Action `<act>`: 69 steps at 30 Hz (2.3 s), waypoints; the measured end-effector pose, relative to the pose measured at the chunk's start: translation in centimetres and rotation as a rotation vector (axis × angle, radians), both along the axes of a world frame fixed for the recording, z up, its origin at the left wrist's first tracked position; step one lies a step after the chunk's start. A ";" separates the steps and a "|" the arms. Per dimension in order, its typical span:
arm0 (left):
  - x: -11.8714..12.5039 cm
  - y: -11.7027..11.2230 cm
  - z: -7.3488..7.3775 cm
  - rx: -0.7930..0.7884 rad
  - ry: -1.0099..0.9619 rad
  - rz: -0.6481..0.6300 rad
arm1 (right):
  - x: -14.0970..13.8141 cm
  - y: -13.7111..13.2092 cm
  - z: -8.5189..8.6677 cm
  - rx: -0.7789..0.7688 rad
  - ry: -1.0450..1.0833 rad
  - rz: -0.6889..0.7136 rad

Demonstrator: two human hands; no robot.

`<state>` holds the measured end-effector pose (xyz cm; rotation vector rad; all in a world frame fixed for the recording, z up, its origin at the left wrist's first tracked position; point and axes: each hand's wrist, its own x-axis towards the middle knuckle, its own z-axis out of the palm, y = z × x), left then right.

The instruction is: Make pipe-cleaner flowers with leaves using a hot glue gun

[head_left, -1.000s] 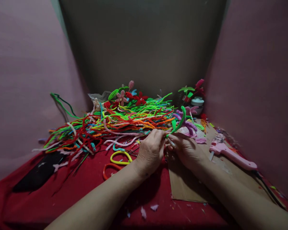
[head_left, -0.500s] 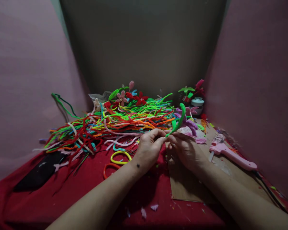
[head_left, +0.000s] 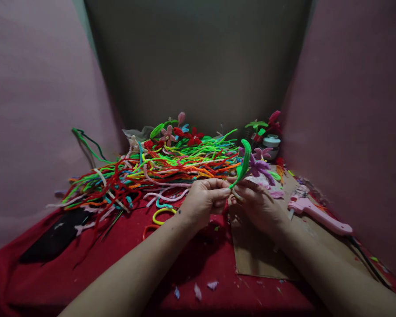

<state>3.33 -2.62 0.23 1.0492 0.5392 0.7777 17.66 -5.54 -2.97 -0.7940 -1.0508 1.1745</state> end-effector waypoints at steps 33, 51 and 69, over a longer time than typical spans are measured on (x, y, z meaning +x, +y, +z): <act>0.5 0.5 -1.4 0.117 0.037 0.051 | -0.3 0.1 -0.2 -0.077 0.205 0.119; 0.3 0.4 -1.3 0.100 0.041 -0.111 | 0.1 0.1 0.3 -0.097 0.183 0.189; 0.6 -0.4 -0.6 0.326 0.207 0.127 | -0.3 -0.3 0.0 -0.072 0.088 -0.042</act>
